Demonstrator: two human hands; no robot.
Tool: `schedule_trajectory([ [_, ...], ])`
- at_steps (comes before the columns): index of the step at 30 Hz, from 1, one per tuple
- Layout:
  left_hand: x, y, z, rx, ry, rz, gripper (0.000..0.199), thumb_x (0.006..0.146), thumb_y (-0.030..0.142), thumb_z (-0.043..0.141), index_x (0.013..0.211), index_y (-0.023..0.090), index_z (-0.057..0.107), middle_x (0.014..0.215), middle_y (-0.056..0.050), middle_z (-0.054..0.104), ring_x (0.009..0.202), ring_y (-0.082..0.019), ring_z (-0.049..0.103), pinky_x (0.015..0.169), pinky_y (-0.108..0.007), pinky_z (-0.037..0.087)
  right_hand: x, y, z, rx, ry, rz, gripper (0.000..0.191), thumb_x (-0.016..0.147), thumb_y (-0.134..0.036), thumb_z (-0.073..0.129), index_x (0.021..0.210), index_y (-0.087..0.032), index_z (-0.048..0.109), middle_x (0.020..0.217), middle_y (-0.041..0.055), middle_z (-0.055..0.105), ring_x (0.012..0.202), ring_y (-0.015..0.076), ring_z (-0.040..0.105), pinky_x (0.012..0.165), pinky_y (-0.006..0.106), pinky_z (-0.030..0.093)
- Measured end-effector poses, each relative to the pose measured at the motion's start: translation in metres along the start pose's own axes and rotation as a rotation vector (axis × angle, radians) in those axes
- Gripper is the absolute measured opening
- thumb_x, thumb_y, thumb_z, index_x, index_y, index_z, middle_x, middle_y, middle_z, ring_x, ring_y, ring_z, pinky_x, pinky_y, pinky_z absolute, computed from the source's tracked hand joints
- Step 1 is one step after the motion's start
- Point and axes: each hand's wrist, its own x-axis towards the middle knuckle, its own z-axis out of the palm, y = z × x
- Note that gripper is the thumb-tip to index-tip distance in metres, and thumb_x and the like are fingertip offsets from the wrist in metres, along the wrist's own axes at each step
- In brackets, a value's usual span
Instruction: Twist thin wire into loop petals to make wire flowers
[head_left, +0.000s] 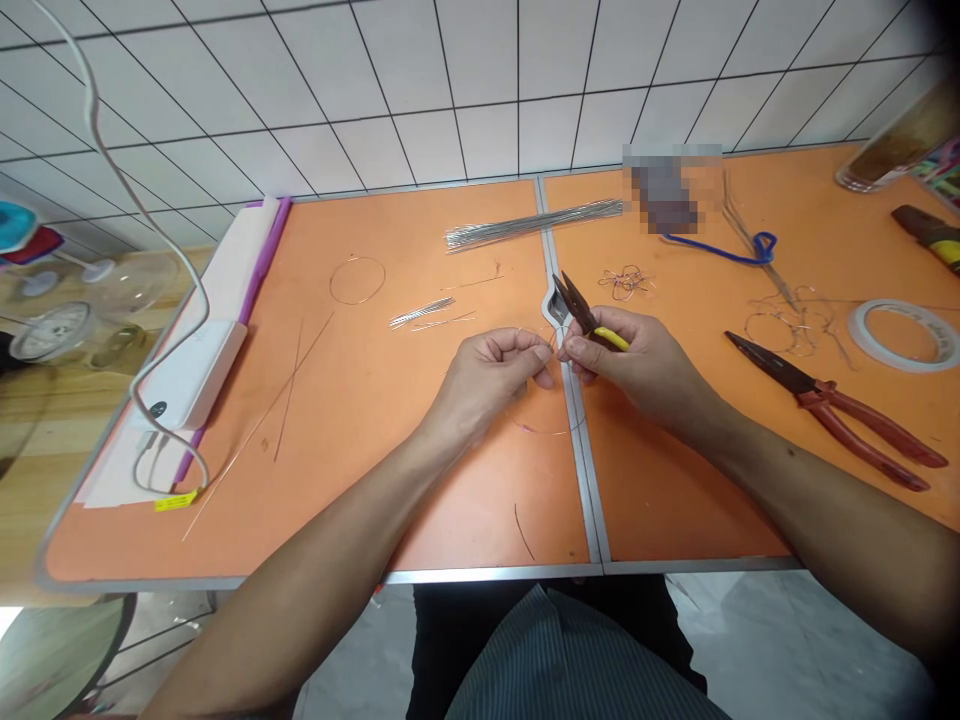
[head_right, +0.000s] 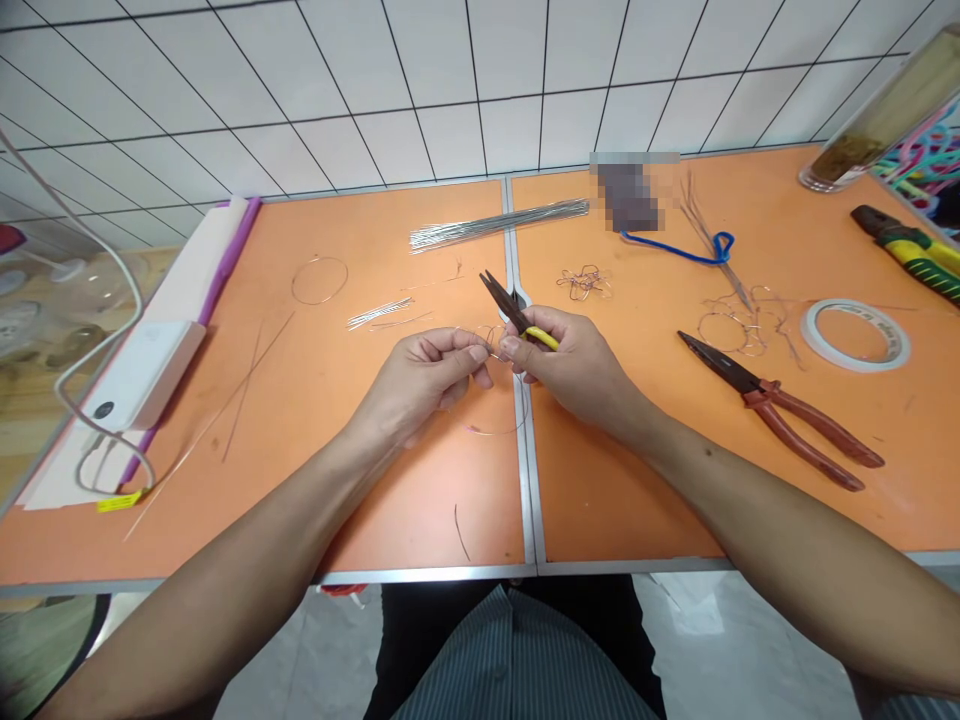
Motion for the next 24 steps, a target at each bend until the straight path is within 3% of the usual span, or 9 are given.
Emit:
schedule_trajectory([
  [4,-0.0015,0.0021,0.0004,0.021,0.008,0.005,0.023,0.089,0.032,0.083,0.075,0.016,0.074,0.070,-0.005,0.075,0.046,-0.005,0.032,0.048,-0.026,0.022,-0.0003,-0.0014,0.0007,0.004,-0.042,-0.003,0.030,0.091,-0.047,0.087,0.091,-0.022,0.071,0.077,-0.0012,0.064,0.071,0.0150,0.059,0.071,0.031,0.054],
  [11,0.0003,-0.0018,-0.0032,-0.020,-0.044,0.000,0.029,0.087,0.037,0.088,0.074,0.016,0.073,0.069,-0.005,0.074,0.048,-0.006,0.035,0.049,-0.026,0.025,0.0016,0.0035,-0.0003,0.046,0.006,0.020,0.031,0.089,-0.049,0.089,0.103,-0.024,0.078,0.090,0.0025,0.073,0.080,0.0179,0.065,0.073,0.033,0.059],
  [18,-0.0001,0.0025,-0.0044,-0.064,-0.083,-0.067,0.029,0.081,0.037,0.092,0.074,0.016,0.072,0.064,-0.004,0.070,0.048,-0.007,0.041,0.049,-0.025,0.025,0.0023,0.0051,-0.0039,0.020,-0.022,-0.018,0.027,0.089,-0.044,0.090,0.108,-0.025,0.084,0.079,-0.0010,0.069,0.072,0.0159,0.064,0.074,0.034,0.059],
  [24,-0.0006,0.0042,-0.0058,-0.081,-0.113,-0.091,0.030,0.080,0.036,0.092,0.074,0.016,0.071,0.063,-0.004,0.070,0.044,-0.005,0.032,0.047,-0.025,0.017,0.0032,0.0051,-0.0044,0.010,-0.031,-0.030,0.029,0.085,-0.042,0.094,0.105,-0.025,0.082,0.078,-0.0013,0.069,0.071,0.0157,0.064,0.072,0.033,0.056],
])
